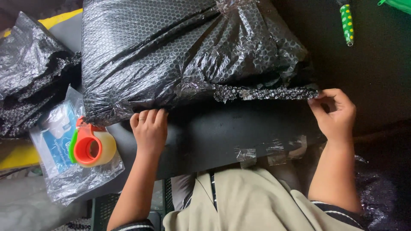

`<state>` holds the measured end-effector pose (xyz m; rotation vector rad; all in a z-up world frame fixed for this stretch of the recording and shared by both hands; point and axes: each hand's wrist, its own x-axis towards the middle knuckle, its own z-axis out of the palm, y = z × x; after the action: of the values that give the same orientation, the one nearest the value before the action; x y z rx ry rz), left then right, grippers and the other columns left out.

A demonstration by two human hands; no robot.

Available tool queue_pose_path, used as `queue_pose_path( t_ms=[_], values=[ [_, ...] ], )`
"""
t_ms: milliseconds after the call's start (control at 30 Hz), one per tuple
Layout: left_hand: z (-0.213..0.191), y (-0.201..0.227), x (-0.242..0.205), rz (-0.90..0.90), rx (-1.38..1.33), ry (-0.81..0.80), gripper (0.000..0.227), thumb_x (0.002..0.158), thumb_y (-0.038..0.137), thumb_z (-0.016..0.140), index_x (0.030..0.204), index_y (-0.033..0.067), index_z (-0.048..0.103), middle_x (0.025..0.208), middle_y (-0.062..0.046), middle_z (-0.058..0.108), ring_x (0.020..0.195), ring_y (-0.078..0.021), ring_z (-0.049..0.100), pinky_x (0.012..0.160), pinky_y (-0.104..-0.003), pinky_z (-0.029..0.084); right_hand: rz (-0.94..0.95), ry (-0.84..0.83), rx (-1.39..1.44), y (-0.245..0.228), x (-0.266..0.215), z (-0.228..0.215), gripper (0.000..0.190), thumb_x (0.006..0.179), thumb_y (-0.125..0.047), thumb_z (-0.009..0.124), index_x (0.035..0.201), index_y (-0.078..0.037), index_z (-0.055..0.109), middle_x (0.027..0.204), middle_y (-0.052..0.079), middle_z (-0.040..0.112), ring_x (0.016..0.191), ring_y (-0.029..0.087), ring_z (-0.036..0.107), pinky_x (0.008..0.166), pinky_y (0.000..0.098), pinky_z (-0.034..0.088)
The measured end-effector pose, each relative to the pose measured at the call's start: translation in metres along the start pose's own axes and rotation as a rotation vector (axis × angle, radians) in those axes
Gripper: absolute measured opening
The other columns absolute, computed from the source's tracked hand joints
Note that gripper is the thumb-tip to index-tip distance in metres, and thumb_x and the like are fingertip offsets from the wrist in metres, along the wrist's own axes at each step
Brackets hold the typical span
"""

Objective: Wrapping a large object in black bubble wrap, securing it with tape, and cleaning the surface with a brush.

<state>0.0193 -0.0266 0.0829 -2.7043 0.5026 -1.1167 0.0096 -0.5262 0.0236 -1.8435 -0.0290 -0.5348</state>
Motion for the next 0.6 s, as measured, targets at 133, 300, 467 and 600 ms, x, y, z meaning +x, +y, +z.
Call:
queue_pose_path(
  t_ms=[133, 300, 467, 600],
  values=[
    [-0.011, 0.006, 0.014, -0.013, 0.041, -0.165, 0.018, 0.093, 0.019, 0.070, 0.078, 0.0222, 0.062, 0.081, 0.000, 0.056, 0.087, -0.0253, 0.059, 0.091, -0.041, 0.041, -0.096, 0.020, 0.026, -0.016, 0.009, 0.004, 0.031, 0.100, 0.013, 0.074, 0.123, 0.004, 0.054, 0.117, 0.020, 0.061, 0.108, 0.024, 0.063, 0.096, 0.0314, 0.055],
    [0.001, 0.007, 0.006, -0.071, 0.051, -0.171, 0.021, 0.097, 0.017, 0.073, 0.079, 0.0211, 0.063, 0.080, 0.003, 0.060, 0.089, -0.0222, 0.061, 0.096, -0.040, 0.039, -0.258, -0.075, 0.003, -0.038, 0.036, 0.006, 0.069, 0.084, 0.025, 0.064, 0.145, 0.004, 0.037, 0.144, 0.027, 0.043, 0.140, 0.037, 0.047, 0.112, 0.0455, 0.047],
    [0.007, -0.003, -0.004, -0.066, 0.053, -0.163, 0.010, 0.099, 0.022, 0.072, 0.092, 0.0289, 0.068, 0.077, 0.009, 0.059, 0.084, -0.0188, 0.061, 0.091, -0.040, 0.035, -0.328, -0.296, -0.324, 0.000, 0.061, 0.012, 0.036, 0.092, 0.018, 0.058, 0.115, -0.004, 0.076, 0.141, 0.038, 0.061, 0.130, 0.049, 0.062, 0.096, 0.0444, 0.049],
    [0.003, 0.004, -0.003, -0.062, 0.047, -0.081, 0.024, 0.097, 0.021, 0.079, 0.082, 0.0230, 0.061, 0.075, 0.006, 0.058, 0.086, -0.0183, 0.063, 0.090, -0.037, 0.036, -0.355, -0.319, -0.214, -0.049, 0.057, 0.020, 0.011, 0.105, 0.009, 0.067, 0.108, 0.001, 0.074, 0.088, 0.011, 0.059, 0.074, 0.021, 0.049, 0.062, 0.0325, 0.032]
  ],
)
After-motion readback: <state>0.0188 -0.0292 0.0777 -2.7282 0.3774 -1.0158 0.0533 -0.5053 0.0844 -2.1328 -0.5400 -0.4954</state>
